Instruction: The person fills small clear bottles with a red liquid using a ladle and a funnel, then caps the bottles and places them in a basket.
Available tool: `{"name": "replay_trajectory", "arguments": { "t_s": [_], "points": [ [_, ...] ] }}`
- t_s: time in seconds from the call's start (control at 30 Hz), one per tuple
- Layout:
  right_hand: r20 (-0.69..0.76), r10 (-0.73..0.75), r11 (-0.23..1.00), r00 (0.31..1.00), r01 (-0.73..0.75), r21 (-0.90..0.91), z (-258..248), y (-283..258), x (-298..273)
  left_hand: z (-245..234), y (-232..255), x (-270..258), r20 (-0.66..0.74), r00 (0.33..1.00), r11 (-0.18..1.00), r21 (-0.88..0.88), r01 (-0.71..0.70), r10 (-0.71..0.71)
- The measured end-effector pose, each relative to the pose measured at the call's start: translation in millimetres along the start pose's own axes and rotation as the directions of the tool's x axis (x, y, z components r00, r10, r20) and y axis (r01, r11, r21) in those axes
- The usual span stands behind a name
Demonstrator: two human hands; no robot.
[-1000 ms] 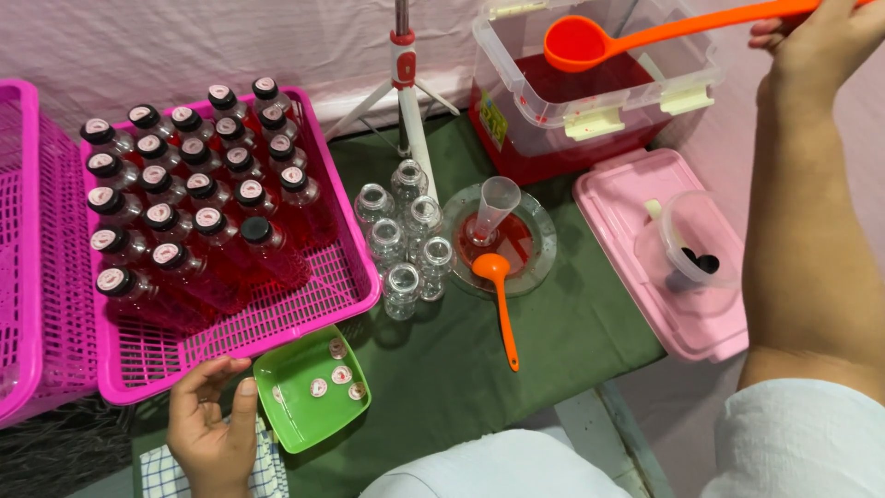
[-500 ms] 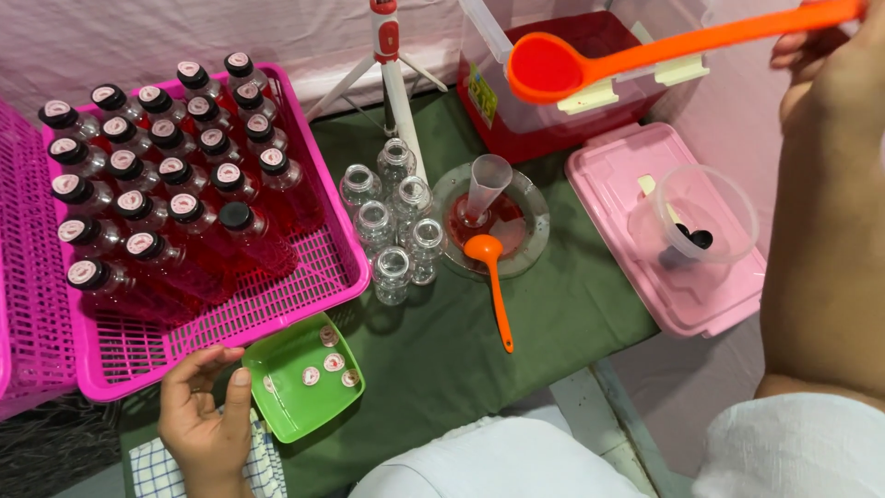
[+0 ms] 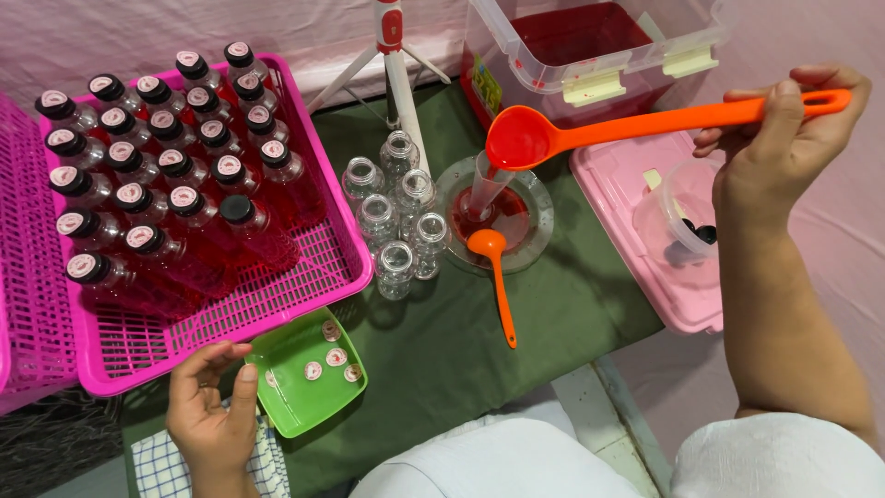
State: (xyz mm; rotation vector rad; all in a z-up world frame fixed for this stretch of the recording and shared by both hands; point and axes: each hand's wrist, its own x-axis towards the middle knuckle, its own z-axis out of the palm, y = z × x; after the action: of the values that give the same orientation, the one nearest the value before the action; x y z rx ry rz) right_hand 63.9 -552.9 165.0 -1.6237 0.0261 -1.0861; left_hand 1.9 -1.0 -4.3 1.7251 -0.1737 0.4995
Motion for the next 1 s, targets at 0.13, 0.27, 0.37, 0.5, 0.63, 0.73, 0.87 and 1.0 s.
{"name": "replay_trajectory", "arguments": {
  "t_s": [0.13,0.27,0.37,0.5,0.63,0.73,0.87,1.0],
  "points": [
    [0.043,-0.059,0.998,0.997,0.059,-0.01,1.3,-2.0,-5.7,-0.4,-0.2,-0.4,0.002,1.0,1.0,-0.001,0.003,-0.003],
    [0.054,-0.094,0.995,0.994,0.096,-0.026,0.5,-2.5,-6.2,0.6,-0.2,-0.4,-0.003,1.0,1.0,0.003,0.012,-0.012],
    [0.07,-0.127,0.99,0.989,0.13,-0.05,2.4,-6.8,-8.9,1.1,-0.6,0.1,-0.004,1.0,1.0,0.004,0.02,-0.02],
    [0.068,-0.178,0.981,0.982,0.182,-0.066,3.8,-8.4,-12.4,1.6,0.5,0.7,-0.005,1.0,1.0,0.002,0.016,-0.016],
    [0.07,-0.211,0.972,0.975,0.217,-0.089,8.3,-16.0,-18.7,2.1,1.7,1.3,-0.001,1.0,1.0,0.009,0.011,-0.011],
    [0.076,-0.233,0.967,0.97,0.239,-0.091,9.6,-19.8,-24.6,2.2,0.6,1.7,-0.013,1.0,1.0,0.002,0.026,-0.026],
    [0.074,-0.255,0.958,0.964,0.262,-0.118,11.3,-27.0,-34.3,2.2,-2.2,1.8,0.009,1.0,1.0,-0.008,0.014,-0.014],
    [0.084,-0.29,0.942,0.953,0.3,-0.148,17.4,-41.0,-47.3,3.3,-1.6,2.3,0.007,1.0,1.0,-0.014,0.025,-0.025]
  ]
}}
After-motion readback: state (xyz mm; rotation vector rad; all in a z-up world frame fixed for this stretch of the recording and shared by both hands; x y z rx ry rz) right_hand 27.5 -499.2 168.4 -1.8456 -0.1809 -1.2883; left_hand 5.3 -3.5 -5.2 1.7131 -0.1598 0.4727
